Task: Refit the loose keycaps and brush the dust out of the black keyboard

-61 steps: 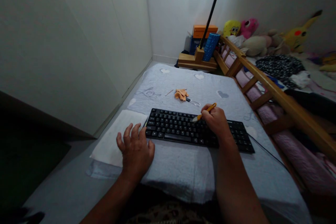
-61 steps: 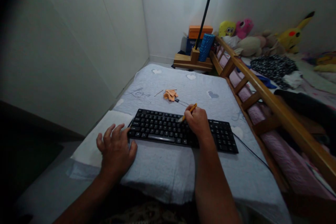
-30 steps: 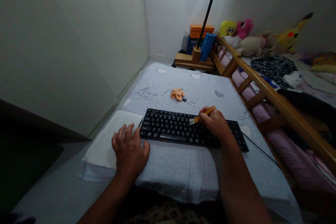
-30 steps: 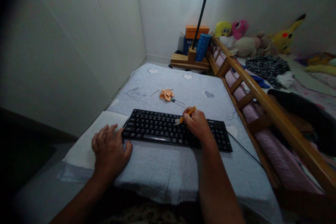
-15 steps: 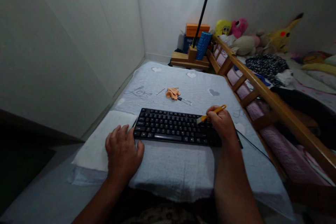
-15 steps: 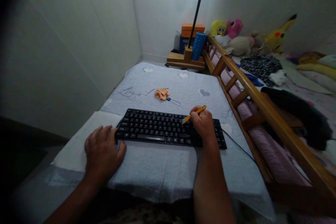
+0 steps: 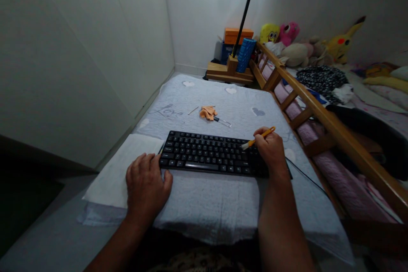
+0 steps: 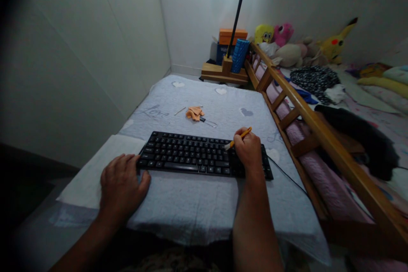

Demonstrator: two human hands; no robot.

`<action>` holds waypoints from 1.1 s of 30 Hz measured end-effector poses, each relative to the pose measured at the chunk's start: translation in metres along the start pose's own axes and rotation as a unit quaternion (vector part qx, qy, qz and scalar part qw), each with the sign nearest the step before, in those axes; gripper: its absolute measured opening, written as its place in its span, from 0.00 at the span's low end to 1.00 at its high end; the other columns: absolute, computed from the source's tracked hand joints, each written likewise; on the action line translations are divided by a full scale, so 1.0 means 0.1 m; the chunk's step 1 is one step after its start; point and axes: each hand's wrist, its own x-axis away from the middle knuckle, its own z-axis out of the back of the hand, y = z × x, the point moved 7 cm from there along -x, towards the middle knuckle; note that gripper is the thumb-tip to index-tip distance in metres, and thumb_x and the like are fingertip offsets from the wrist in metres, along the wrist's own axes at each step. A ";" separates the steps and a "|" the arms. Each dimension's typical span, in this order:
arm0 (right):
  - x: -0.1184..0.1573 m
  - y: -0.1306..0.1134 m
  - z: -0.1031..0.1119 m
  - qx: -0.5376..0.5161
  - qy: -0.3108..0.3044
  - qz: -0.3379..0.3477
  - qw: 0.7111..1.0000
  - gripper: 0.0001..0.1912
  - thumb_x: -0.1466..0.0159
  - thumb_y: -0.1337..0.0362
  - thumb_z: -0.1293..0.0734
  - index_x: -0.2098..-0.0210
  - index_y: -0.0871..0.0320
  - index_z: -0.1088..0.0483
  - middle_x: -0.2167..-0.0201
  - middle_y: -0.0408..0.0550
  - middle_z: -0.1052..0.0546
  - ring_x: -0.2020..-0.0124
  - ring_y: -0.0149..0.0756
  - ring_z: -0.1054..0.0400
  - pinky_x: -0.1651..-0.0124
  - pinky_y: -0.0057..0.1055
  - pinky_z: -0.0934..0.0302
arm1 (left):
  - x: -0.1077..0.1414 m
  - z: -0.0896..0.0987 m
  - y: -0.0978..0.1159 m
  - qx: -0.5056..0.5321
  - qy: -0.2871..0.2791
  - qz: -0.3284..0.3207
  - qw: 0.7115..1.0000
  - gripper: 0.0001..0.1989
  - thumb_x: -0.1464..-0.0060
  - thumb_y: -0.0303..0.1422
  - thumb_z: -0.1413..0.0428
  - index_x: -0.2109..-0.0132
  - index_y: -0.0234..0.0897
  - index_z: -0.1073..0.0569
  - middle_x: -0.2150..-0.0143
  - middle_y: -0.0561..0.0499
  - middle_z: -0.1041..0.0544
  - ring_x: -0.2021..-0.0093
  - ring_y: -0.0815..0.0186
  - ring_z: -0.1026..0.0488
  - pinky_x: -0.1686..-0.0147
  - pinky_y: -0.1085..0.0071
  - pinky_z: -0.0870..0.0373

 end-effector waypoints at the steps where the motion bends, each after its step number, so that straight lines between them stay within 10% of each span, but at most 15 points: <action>1: 0.00 0.01 0.01 -0.012 0.003 -0.002 1.000 0.09 0.46 0.60 0.41 0.75 0.55 0.31 0.81 0.43 0.30 0.75 0.39 0.34 0.69 0.33 0.44 | 0.00 0.00 0.00 -0.002 0.000 -0.001 1.000 0.20 0.43 0.33 0.48 0.45 0.30 0.30 0.44 0.33 0.28 0.36 0.43 0.38 0.37 0.45 0.44; 9: 0.04 -0.02 -0.14 -0.087 -0.051 -0.016 0.995 0.08 0.45 0.61 0.40 0.72 0.55 0.30 0.82 0.42 0.29 0.77 0.37 0.36 0.72 0.31 0.46 | -0.01 0.01 0.02 -0.015 -0.004 -0.006 1.000 0.20 0.41 0.34 0.49 0.45 0.28 0.30 0.44 0.32 0.28 0.38 0.42 0.37 0.38 0.46 0.42; 19: 0.02 0.00 0.04 -0.013 0.037 -0.004 0.999 0.08 0.45 0.60 0.40 0.77 0.55 0.32 0.81 0.44 0.30 0.75 0.38 0.35 0.67 0.34 0.45 | -0.01 0.01 0.02 -0.018 -0.003 -0.008 1.000 0.20 0.40 0.34 0.50 0.45 0.26 0.30 0.44 0.31 0.27 0.38 0.42 0.37 0.37 0.47 0.43; 33: 0.22 -0.45 -0.50 -0.183 -0.134 0.110 0.968 0.08 0.37 0.60 0.33 0.64 0.55 0.23 0.64 0.48 0.19 0.61 0.41 0.26 0.55 0.37 0.34 | -0.01 -0.01 0.00 0.013 -0.018 0.012 1.000 0.20 0.41 0.33 0.49 0.44 0.30 0.31 0.43 0.34 0.28 0.37 0.44 0.37 0.36 0.49 0.44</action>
